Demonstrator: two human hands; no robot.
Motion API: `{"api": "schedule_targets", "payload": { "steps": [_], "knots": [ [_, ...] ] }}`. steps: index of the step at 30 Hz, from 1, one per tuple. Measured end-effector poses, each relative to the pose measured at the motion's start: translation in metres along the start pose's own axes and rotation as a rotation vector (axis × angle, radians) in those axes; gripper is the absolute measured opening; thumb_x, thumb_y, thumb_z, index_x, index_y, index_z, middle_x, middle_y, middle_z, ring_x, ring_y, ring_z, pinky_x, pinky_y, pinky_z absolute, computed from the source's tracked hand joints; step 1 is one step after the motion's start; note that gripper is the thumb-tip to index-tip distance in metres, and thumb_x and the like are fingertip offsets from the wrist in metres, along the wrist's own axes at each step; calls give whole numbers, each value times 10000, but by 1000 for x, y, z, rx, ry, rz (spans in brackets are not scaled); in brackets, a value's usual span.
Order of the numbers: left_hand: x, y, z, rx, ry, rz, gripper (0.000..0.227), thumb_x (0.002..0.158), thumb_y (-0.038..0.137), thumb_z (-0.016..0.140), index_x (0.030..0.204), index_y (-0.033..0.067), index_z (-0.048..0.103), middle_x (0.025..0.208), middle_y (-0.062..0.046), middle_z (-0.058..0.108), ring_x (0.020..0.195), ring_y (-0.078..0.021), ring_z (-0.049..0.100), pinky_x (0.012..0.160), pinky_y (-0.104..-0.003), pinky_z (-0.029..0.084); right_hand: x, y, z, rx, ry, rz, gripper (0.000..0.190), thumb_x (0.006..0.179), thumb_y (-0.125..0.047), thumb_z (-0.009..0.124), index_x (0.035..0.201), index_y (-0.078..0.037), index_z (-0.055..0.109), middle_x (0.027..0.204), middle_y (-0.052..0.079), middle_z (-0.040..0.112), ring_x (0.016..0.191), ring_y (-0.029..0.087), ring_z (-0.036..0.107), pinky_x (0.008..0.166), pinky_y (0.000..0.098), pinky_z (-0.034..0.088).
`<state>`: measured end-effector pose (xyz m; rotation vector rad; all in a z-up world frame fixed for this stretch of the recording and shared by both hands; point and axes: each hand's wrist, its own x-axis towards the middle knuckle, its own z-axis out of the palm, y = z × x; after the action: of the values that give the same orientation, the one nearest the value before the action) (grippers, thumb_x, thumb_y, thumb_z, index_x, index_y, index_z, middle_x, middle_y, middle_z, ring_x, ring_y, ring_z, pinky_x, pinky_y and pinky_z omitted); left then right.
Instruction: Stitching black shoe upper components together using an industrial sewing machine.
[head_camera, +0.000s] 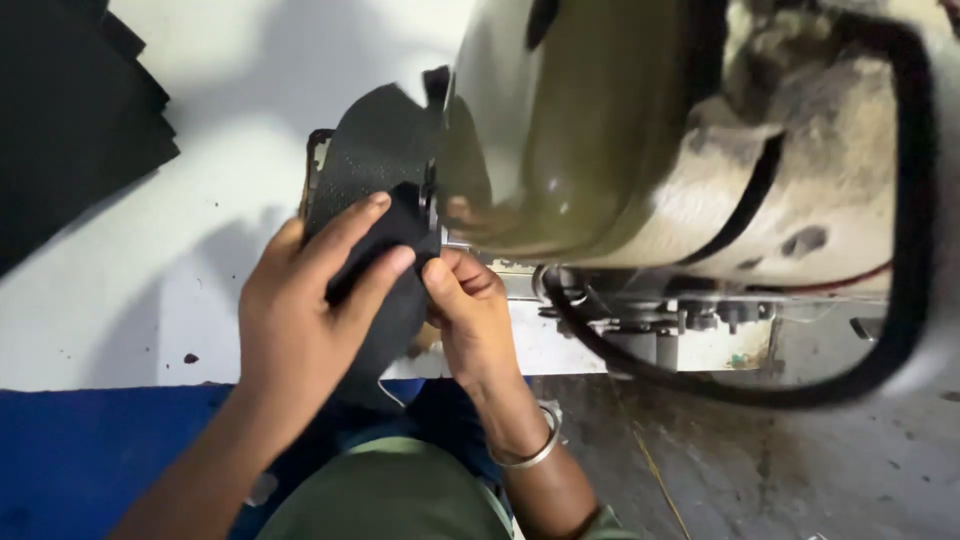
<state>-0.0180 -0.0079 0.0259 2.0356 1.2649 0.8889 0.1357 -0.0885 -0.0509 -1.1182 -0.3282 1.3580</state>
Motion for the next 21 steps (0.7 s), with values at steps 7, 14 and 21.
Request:
{"api": "schedule_targets", "payload": {
  "steps": [7, 14, 21],
  "knots": [
    [20, -6, -9, -236, 3, 40, 390, 917, 191, 815, 1274, 77, 708, 1000, -120, 691, 849, -237, 689, 761, -328, 541, -7, -19, 13, 19, -58, 34, 209, 969, -225, 731, 1091, -56, 737, 813, -73, 619, 654, 24, 414, 585, 214, 300],
    [37, -18, -5, -238, -30, 99, 395, 937, 191, 829, 1293, 66, 713, 988, -112, 684, 865, -220, 679, 757, -320, 529, -3, -9, 6, 94, 5, 59, 154, 985, -222, 736, 998, -73, 701, 654, -107, 447, 572, 28, 336, 567, 231, 302],
    [60, -23, -3, -231, -85, 46, 402, 912, 198, 835, 1281, 80, 730, 901, -100, 658, 772, -200, 634, 675, -326, 502, -5, -22, 7, 21, 42, 40, 147, 970, -200, 750, 953, -63, 702, 677, -85, 498, 569, 33, 371, 554, 229, 312]
  ]
}}
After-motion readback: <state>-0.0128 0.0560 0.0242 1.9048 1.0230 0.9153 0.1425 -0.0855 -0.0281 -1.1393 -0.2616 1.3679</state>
